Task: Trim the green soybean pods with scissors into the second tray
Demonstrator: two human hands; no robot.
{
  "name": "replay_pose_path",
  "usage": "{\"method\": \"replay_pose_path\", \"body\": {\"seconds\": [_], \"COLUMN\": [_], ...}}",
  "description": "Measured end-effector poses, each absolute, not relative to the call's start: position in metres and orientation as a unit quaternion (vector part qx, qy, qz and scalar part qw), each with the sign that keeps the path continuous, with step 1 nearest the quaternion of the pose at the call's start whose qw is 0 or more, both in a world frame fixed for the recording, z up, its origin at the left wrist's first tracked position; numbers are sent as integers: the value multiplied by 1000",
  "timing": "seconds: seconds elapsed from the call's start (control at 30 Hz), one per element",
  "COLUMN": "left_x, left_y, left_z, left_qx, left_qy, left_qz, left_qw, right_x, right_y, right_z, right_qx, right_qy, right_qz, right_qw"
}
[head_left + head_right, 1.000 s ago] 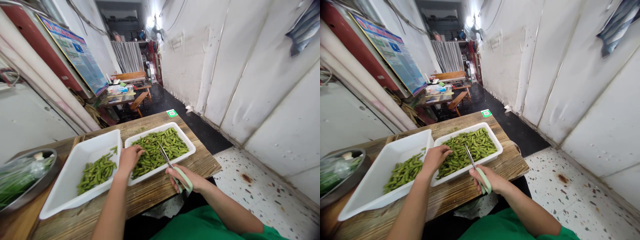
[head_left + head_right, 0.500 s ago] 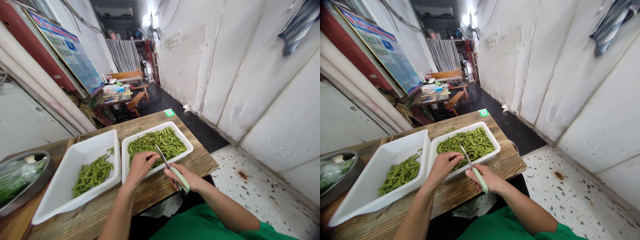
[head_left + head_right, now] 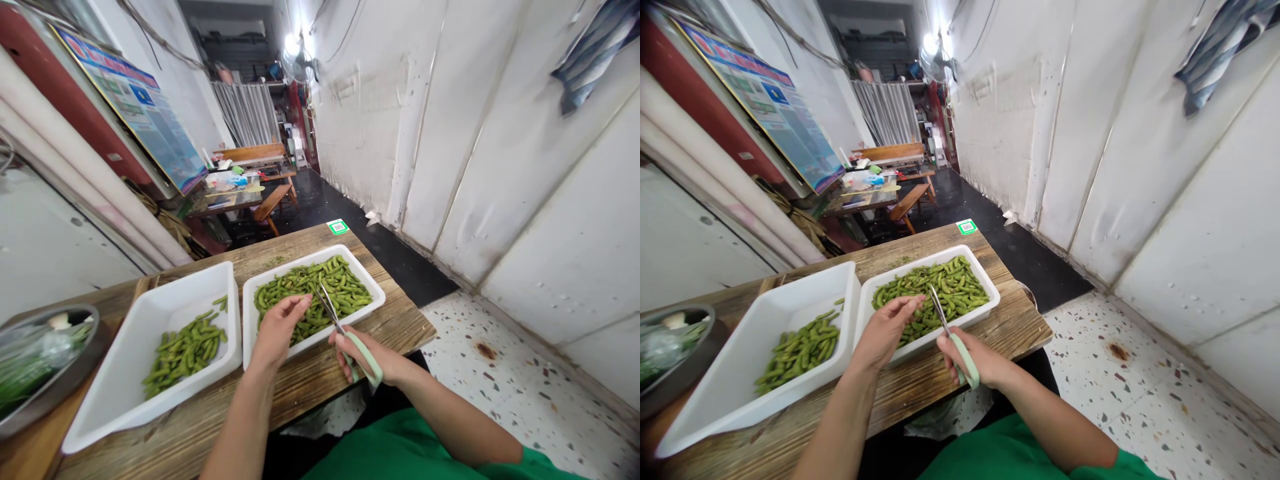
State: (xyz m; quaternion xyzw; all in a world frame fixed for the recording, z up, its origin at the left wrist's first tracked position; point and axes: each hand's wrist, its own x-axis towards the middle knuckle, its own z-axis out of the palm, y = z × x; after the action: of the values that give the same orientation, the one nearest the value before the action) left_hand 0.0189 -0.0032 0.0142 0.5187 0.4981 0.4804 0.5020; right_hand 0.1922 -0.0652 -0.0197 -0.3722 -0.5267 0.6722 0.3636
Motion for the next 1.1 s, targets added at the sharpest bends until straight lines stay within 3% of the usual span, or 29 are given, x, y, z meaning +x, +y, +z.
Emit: {"method": "replay_pose_path", "body": {"seconds": [0.23,0.9,1.0,1.1], "left_x": [30,39,24,-17], "left_y": [-10,-21,-17,-12], "left_z": [15,9,9,16], "left_qx": [366,439,466,495], "left_qy": [462,488,524,640], "left_qz": [546,497,530,557], "left_qw": [595,568,477,186], "right_x": [190,189,189,190], "right_y": [-67,-66,-65,-64], "right_z": [-14,-9,-8,-11], "right_qx": [-352,-417,-428,-411], "right_qy": [-506,-493,-481,-464], "right_qz": [705,673,672,689], "right_qw": [352,361,365,375]}}
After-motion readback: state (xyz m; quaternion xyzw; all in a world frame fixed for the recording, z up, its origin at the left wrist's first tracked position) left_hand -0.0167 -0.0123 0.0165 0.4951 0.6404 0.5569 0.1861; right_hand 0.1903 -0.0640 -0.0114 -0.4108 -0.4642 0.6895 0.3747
